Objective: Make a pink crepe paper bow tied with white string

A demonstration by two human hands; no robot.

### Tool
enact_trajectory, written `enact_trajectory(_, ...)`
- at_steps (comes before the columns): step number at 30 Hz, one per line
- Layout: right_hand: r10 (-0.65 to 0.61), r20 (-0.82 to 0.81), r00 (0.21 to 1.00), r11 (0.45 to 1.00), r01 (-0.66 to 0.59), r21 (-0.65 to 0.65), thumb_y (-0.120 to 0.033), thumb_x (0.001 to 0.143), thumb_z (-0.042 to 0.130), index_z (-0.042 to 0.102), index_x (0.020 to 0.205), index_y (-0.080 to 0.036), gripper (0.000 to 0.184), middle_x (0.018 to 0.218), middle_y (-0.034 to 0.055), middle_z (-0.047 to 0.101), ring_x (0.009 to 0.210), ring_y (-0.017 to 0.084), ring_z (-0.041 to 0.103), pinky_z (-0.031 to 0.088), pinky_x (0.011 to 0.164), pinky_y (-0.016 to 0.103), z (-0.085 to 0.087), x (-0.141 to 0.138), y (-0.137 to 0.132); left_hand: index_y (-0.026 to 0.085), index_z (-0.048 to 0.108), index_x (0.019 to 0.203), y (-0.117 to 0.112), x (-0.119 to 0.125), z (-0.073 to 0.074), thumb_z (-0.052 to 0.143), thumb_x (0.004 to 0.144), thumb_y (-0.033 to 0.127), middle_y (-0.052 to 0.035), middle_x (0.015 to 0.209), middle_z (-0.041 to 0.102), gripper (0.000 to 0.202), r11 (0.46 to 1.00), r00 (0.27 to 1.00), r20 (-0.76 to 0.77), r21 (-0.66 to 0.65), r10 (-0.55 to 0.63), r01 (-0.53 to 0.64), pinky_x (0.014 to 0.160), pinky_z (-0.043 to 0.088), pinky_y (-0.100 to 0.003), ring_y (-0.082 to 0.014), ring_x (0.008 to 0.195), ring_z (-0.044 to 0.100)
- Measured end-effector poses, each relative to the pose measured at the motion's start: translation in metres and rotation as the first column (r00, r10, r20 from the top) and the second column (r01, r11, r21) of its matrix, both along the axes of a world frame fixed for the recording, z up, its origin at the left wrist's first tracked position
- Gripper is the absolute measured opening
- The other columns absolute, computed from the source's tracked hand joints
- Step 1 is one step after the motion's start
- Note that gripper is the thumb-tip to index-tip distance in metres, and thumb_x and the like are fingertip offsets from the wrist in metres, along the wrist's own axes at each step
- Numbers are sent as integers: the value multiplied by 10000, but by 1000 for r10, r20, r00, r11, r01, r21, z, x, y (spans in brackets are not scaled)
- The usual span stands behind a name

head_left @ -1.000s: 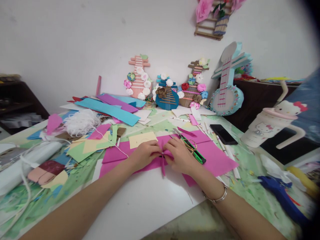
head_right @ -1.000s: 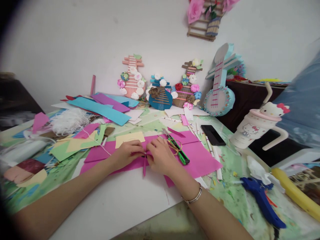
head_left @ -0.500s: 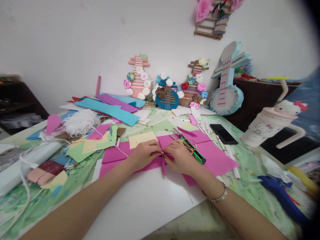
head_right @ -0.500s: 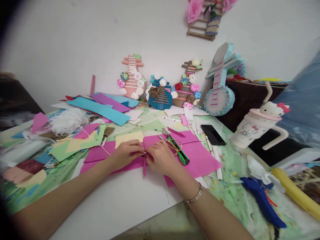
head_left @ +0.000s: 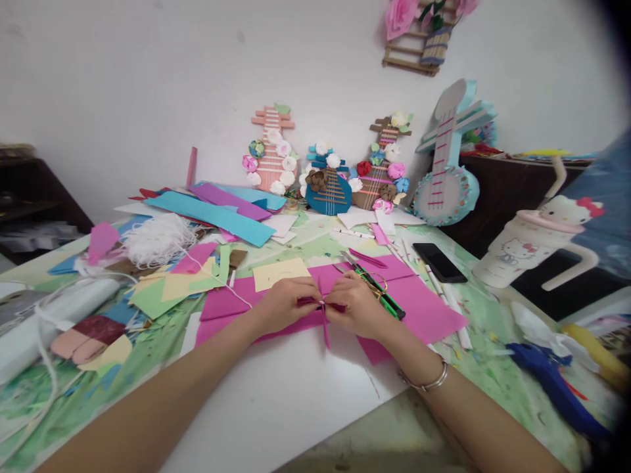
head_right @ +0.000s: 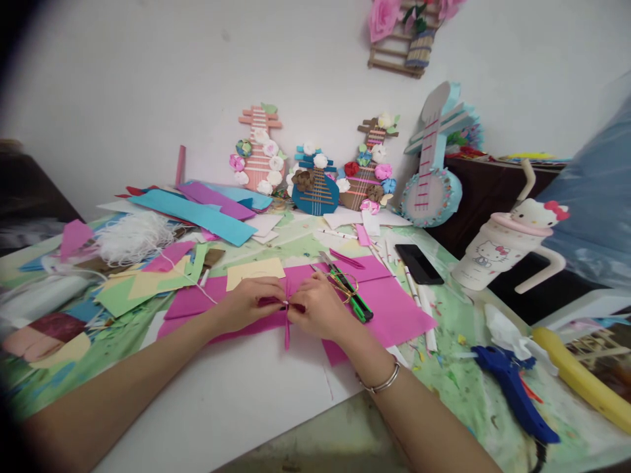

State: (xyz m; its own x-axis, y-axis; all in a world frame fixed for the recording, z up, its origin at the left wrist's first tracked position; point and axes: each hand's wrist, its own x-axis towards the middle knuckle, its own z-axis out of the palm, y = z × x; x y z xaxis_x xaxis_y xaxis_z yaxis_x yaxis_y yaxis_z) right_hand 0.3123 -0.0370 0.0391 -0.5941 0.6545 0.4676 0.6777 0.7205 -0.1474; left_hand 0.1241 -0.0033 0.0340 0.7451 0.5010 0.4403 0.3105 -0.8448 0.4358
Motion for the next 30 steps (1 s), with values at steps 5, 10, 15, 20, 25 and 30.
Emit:
enact_trajectory(5, 30, -8, 1000, 999, -30, -11, -108, 784, 538, 597, 604, -162, 198, 560, 3, 553, 585, 126, 465, 321, 706, 301, 4, 4, 0, 162, 665, 770, 1, 0, -1, 562, 858, 242, -21, 713, 629, 157, 1000, 996, 89, -9, 20, -19, 644, 428, -217, -115, 692, 555)
enact_trajectory(10, -15, 47, 999, 1000, 14, 9, -127, 829, 520, 629, 725, -154, 153, 606, 21, 573, 627, 146, 486, 338, 729, 307, -1, 4, 2, 162, 665, 775, 7, -3, -8, 561, 867, 255, -30, 736, 644, 167, 994, 992, 121, 99, 39, -51, 652, 433, -213, -118, 704, 562)
enact_trajectory(15, -45, 124, 991, 999, 45, 6, -156, 912, 448, 620, 865, -151, 178, 695, 42, 608, 666, 158, 497, 336, 772, 318, -7, 2, 4, 183, 646, 806, 8, -5, -12, 533, 879, 256, -8, 731, 655, 153, 976, 986, -64, 161, 156, -144, 652, 415, -223, -131, 704, 582)
enact_trajectory(20, -64, 156, 986, 997, 68, -23, -158, 934, 416, 594, 884, -162, 185, 699, 23, 597, 632, 146, 460, 318, 750, 303, -8, 3, 4, 202, 644, 893, 7, -6, -10, 457, 911, 244, -16, 846, 700, 192, 968, 954, -215, 187, 207, -168, 672, 402, -242, -159, 768, 614)
enact_trajectory(25, -45, 130, 991, 998, 49, -27, -110, 914, 424, 581, 817, -155, 191, 670, 17, 586, 625, 142, 438, 297, 698, 279, -6, 5, 4, 220, 680, 884, 8, -9, -5, 464, 911, 257, -5, 793, 698, 221, 969, 955, -241, 215, 173, -122, 657, 378, -240, -151, 730, 603)
enact_trajectory(30, -6, 60, 998, 1000, 8, -27, -64, 887, 425, 584, 814, -154, 197, 682, 22, 608, 626, 136, 455, 301, 719, 286, -6, 5, 6, 209, 703, 840, 7, -11, 3, 492, 893, 244, -8, 724, 689, 221, 972, 957, -241, 207, 162, -113, 618, 359, -228, -136, 666, 583)
